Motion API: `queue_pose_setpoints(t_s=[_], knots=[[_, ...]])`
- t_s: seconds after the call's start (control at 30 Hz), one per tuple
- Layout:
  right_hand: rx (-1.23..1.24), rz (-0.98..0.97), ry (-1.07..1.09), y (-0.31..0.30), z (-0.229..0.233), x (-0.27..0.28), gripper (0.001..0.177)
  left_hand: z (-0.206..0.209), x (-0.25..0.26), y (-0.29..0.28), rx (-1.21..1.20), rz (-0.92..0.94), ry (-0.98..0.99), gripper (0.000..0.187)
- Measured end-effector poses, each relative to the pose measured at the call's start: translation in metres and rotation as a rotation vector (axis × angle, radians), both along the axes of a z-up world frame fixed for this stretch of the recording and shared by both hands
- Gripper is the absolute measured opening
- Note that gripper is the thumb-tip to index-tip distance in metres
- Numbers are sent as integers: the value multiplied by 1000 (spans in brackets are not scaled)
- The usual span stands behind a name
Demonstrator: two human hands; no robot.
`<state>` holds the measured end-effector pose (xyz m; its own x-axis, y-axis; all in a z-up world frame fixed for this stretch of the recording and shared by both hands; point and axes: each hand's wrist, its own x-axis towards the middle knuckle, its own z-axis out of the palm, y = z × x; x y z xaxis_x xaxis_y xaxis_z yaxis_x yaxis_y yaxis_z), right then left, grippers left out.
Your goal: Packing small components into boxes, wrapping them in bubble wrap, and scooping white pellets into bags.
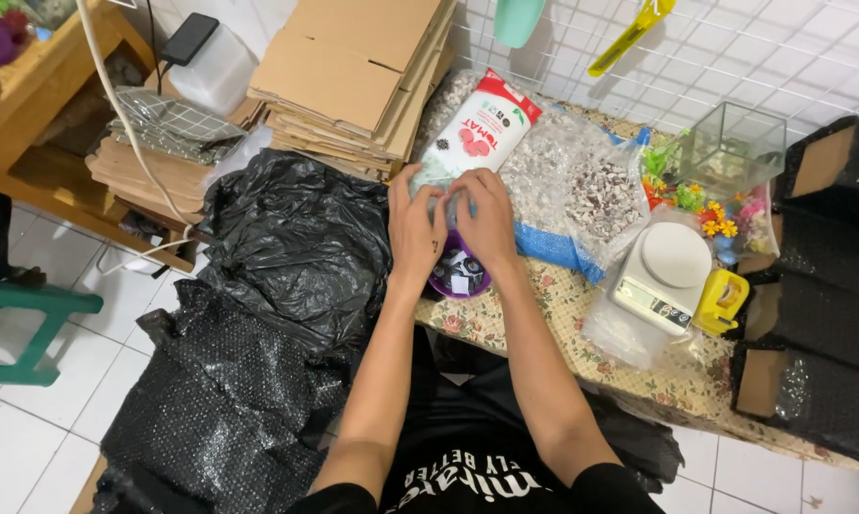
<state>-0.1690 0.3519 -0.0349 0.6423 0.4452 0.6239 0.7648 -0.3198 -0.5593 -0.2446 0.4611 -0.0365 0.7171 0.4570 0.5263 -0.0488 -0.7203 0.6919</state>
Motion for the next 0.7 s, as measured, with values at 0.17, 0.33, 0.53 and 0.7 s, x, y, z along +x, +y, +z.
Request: queue_pose_setpoints(t_s=[0.17,0.33,0.53,0.7], knots=[[-16,53,115,-7,21,-15,19,19,-8,-7,-225,-31,-41,11],[-71,16,109,-4,7,-10,34,22,-13,-7,-127,10,-118,9],[19,-51,51,1,-10,-3,11,1,-12,0,63,24,-50,7],[62,-2,161,-4,-6,-4,11,6,-15,-5,-52,-42,28,18]])
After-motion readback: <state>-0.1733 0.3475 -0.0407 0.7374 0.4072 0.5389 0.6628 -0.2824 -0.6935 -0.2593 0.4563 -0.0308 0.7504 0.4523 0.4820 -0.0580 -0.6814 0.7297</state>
